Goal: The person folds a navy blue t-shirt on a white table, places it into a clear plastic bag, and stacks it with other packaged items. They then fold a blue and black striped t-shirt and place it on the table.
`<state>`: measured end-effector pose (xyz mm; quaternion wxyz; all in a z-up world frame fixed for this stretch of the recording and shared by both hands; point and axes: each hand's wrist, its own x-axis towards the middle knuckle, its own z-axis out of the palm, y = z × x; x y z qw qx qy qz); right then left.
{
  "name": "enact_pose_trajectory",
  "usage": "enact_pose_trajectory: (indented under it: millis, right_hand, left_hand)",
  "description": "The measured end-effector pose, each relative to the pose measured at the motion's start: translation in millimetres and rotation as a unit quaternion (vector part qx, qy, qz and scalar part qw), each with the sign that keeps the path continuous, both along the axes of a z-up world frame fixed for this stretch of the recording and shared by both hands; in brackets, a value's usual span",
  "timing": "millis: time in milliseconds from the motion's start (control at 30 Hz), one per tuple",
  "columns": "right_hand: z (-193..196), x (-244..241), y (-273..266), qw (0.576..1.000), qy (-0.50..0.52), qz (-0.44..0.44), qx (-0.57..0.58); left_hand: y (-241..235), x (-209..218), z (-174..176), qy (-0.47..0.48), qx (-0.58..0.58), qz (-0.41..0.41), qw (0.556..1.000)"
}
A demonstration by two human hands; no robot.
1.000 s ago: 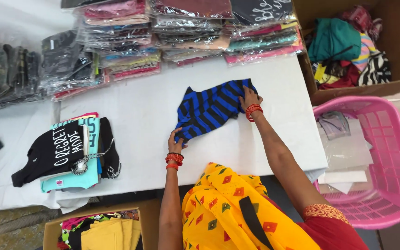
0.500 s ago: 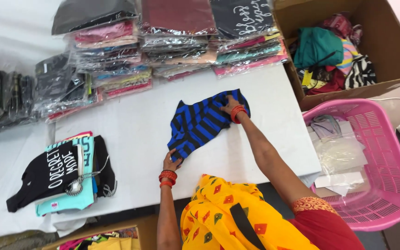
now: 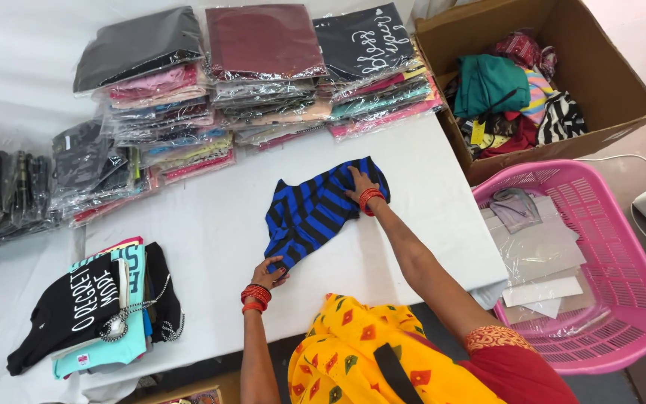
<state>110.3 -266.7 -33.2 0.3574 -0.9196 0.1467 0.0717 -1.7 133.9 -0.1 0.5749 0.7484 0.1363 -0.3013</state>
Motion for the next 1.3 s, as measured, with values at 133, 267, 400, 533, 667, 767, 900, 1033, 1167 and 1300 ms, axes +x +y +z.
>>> enact_pose_trajectory:
  millis: [133, 267, 400, 533, 667, 767, 900, 1033, 1167, 1300]
  right_hand:
    - [-15.8, 5.0, -5.9, 0.999, 0.035, -0.022, 0.033]
    - [-53.3, 18.5, -20.4, 0.993, -0.004, -0.033, 0.115]
    - [-59.4, 52.3, -50.0, 0.973, -0.030, -0.043, 0.226]
    - [-54.2, 120.3, -114.6, 0.955, -0.166, -0.051, 0.241]
    - [38.7, 127.7, -167.1, 0.831, -0.295, -0.072, 0.466]
    - [158.2, 63.9, -167.6, 0.756, -0.265, -0.076, 0.594]
    - [136.3, -16.7, -180.1, 0.768, -0.257, -0.053, 0.584]
    - [45.2, -97.5, -190.1, 0.865, -0.197, -0.053, 0.458]
    - [-76.3, -176.0, -191.4, 0.925, -0.088, -0.055, 0.365]
    - [-60.9, -212.8, -156.6, 0.964, -0.035, -0.007, 0.263]
  left_hand:
    - [-7.8, -3.6, 16.2, 0.024, -0.018, 0.005, 1.000]
    - [3.1, 4.1, 0.1, 0.006, -0.010, -0.007, 1.000]
    - [29.5, 52.4, -43.5, -0.011, -0.042, -0.015, 0.999]
    - [38.9, 129.9, -31.4, -0.167, -0.072, 0.045, 0.982]
    - [-1.0, 148.3, 88.0, -0.322, -0.195, 0.160, 0.912]
    - [-13.4, 132.8, 128.2, -0.370, -0.203, 0.148, 0.895]
    - [-1.6, 100.4, 82.4, -0.386, -0.197, 0.104, 0.895]
    - [16.3, 54.9, -0.9, -0.332, -0.166, 0.066, 0.926]
    - [17.1, 6.8, -34.4, -0.250, 0.039, -0.006, 0.967]
    - [17.2, -10.9, -72.6, -0.352, 0.209, -0.047, 0.911]
